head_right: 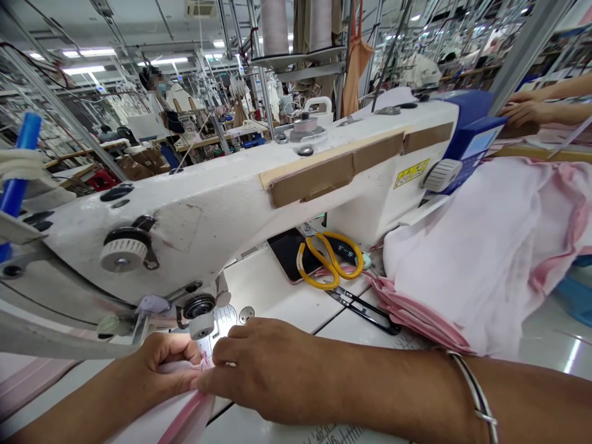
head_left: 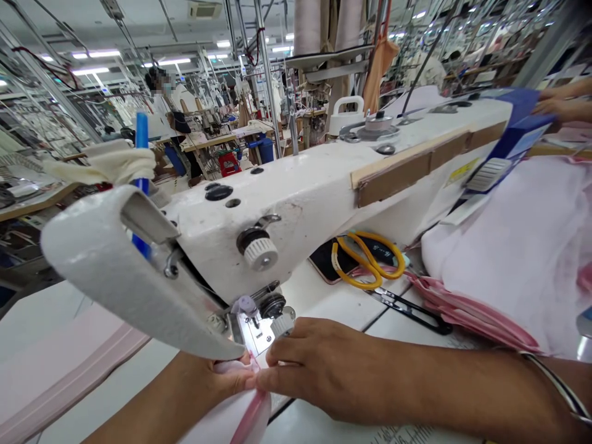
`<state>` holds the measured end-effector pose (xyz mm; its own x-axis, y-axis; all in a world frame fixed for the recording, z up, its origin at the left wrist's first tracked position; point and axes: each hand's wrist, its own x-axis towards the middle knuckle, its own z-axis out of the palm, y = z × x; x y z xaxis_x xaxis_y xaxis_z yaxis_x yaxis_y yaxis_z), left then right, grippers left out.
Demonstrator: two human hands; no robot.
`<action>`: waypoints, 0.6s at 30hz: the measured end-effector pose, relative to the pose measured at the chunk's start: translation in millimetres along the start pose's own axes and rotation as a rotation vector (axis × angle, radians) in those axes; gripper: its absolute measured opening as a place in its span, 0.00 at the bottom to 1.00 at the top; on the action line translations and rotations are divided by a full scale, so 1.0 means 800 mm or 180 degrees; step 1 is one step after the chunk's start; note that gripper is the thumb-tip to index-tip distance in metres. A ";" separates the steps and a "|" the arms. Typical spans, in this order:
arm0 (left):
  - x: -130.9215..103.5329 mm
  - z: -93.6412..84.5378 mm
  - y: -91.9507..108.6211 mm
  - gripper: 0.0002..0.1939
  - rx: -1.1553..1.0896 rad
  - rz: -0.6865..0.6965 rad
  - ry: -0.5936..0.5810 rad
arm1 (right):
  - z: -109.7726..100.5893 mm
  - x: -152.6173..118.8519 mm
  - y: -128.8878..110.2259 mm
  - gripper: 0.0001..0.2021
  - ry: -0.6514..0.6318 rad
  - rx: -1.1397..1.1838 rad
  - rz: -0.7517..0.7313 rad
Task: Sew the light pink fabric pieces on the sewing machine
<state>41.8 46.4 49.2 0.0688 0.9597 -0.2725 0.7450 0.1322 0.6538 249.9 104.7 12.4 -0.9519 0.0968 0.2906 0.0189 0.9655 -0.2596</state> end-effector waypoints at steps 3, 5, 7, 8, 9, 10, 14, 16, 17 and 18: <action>0.000 0.000 -0.001 0.06 0.0112 -0.0205 0.0078 | 0.004 0.002 0.000 0.06 -0.0055 -0.0107 -0.0040; -0.001 -0.001 -0.001 0.05 0.0141 -0.0305 0.0074 | 0.004 0.001 -0.001 0.05 -0.0049 -0.0189 -0.0056; 0.000 0.000 -0.002 0.03 0.0091 -0.0301 -0.0019 | 0.003 -0.001 -0.003 0.05 -0.0013 -0.0286 -0.0115; 0.000 0.000 -0.003 0.02 0.0057 -0.0286 -0.0065 | 0.002 -0.002 -0.003 0.05 0.0007 -0.0341 -0.0149; 0.000 0.000 -0.004 0.01 0.0031 -0.0285 -0.0092 | 0.001 -0.002 -0.004 0.05 0.0027 -0.0395 -0.0194; 0.000 0.001 -0.006 0.01 0.0012 -0.0298 -0.0088 | 0.000 -0.002 -0.005 0.06 0.0017 -0.0442 -0.0233; -0.005 0.001 -0.012 0.07 0.0021 -0.0593 -0.0024 | -0.006 -0.002 -0.007 0.07 -0.0051 -0.0505 -0.0313; -0.009 0.001 -0.014 0.11 0.0008 -0.0807 -0.0073 | -0.008 -0.001 -0.006 0.08 -0.0090 -0.0483 -0.0342; -0.010 0.001 -0.015 0.12 -0.0020 -0.0844 -0.0112 | -0.009 -0.001 -0.005 0.09 -0.0097 -0.0471 -0.0369; -0.011 0.001 -0.015 0.13 -0.0056 -0.0845 -0.0160 | -0.010 0.000 -0.005 0.09 -0.0110 -0.0454 -0.0399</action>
<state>32.4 35.9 43.2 -0.0942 0.8773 -0.4706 0.7297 0.3824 0.5668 252.4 102.8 20.3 -0.9594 -0.0325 0.2801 -0.0598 0.9942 -0.0895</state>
